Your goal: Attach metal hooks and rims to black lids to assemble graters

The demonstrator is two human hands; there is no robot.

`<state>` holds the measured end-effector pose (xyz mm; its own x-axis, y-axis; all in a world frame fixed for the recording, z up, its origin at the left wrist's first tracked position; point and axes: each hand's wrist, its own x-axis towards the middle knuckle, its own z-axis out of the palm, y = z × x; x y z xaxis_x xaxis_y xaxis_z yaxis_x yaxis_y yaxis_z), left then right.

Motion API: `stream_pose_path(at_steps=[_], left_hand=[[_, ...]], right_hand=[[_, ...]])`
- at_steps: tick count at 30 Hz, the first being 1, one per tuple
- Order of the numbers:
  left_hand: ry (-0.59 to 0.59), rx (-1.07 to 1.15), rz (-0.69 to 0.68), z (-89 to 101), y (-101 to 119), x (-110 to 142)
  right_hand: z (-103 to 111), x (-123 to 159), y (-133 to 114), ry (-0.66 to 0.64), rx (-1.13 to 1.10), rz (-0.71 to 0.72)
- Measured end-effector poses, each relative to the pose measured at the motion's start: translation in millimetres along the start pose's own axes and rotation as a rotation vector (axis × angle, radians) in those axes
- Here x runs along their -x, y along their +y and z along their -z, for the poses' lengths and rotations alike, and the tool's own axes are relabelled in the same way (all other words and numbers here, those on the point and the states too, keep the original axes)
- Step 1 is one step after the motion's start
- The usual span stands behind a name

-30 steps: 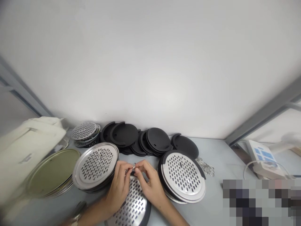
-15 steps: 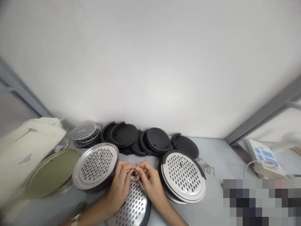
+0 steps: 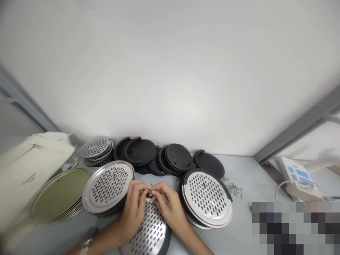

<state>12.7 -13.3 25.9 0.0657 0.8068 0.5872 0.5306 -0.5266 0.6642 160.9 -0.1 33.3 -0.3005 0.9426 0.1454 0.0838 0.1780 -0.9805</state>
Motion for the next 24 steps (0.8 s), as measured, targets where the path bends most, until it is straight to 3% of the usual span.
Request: stream_pose_path(at_steps=[10, 24], left_hand=[[-0.155, 0.008, -0.003, 3.1, -0.6, 2.9], [-0.035, -0.007, -0.015, 2.1, 2.2, 0.8]], right_hand=[[-1.8, -4.2, -0.2, 0.034, -0.171, -0.083], [0.6, -3.1, -1.8, -0.011, -0.022, -0.026]])
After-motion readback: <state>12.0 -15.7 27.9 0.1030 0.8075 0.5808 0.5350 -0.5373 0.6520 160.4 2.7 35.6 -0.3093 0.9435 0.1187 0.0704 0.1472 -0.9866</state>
